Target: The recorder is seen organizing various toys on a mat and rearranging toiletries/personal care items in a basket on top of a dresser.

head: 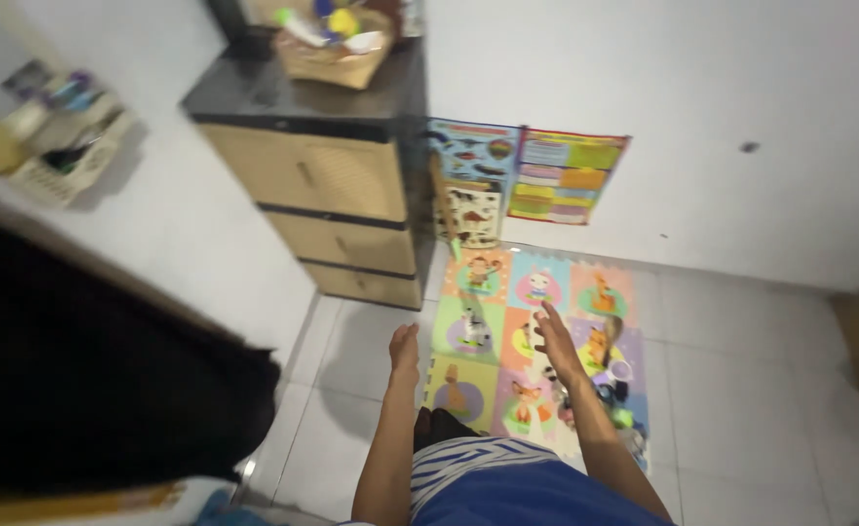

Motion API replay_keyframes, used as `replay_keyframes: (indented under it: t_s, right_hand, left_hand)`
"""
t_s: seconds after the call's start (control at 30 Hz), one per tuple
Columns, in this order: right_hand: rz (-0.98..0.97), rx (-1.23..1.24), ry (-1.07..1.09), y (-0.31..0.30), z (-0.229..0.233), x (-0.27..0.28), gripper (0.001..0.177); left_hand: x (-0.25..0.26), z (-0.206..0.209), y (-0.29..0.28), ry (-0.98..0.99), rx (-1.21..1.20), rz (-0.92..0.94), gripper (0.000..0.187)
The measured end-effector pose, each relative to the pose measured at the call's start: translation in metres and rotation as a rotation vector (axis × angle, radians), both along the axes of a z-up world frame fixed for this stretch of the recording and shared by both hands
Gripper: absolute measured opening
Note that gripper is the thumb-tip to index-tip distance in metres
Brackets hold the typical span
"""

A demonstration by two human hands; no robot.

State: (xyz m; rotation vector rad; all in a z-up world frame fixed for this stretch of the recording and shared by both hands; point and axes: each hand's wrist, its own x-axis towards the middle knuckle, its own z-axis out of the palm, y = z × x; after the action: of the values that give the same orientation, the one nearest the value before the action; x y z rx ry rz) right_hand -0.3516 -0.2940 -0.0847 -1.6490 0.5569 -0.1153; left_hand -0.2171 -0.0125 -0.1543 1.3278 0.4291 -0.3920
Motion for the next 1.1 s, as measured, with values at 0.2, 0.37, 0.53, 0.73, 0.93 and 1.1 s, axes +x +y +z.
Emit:
replay_keyframes:
  t_s: [0.2, 0.37, 0.53, 0.73, 0.93, 1.1]
  right_hand:
    - [0.127, 0.055, -0.083, 0.053, 0.036, 0.043, 0.076]
    - [0.244, 0.047, -0.095, 0.085, 0.061, 0.074, 0.076]
    - [0.365, 0.024, -0.113, 0.104, 0.07, 0.103, 0.077]
    - [0.405, 0.023, -0.108, 0.125, 0.072, 0.158, 0.076]
    - [0.423, -0.002, -0.14, 0.134, 0.082, 0.227, 0.078]
    - [0.353, 0.005, -0.217, 0.126, 0.083, 0.313, 0.072]
  left_hand:
    - [0.01, 0.007, 0.068, -0.068, -0.031, 0.102, 0.073]
    - [-0.002, 0.032, 0.102, -0.088, -0.1, 0.15, 0.075]
    - [-0.016, 0.028, 0.137, -0.101, -0.248, 0.242, 0.082]
    - [-0.01, 0.013, 0.178, -0.019, -0.254, 0.408, 0.08]
    - [0.039, 0.073, 0.19, 0.154, -0.231, 0.383, 0.082]
    - [0.129, 0.059, 0.19, 0.003, -0.579, -0.309, 0.081]
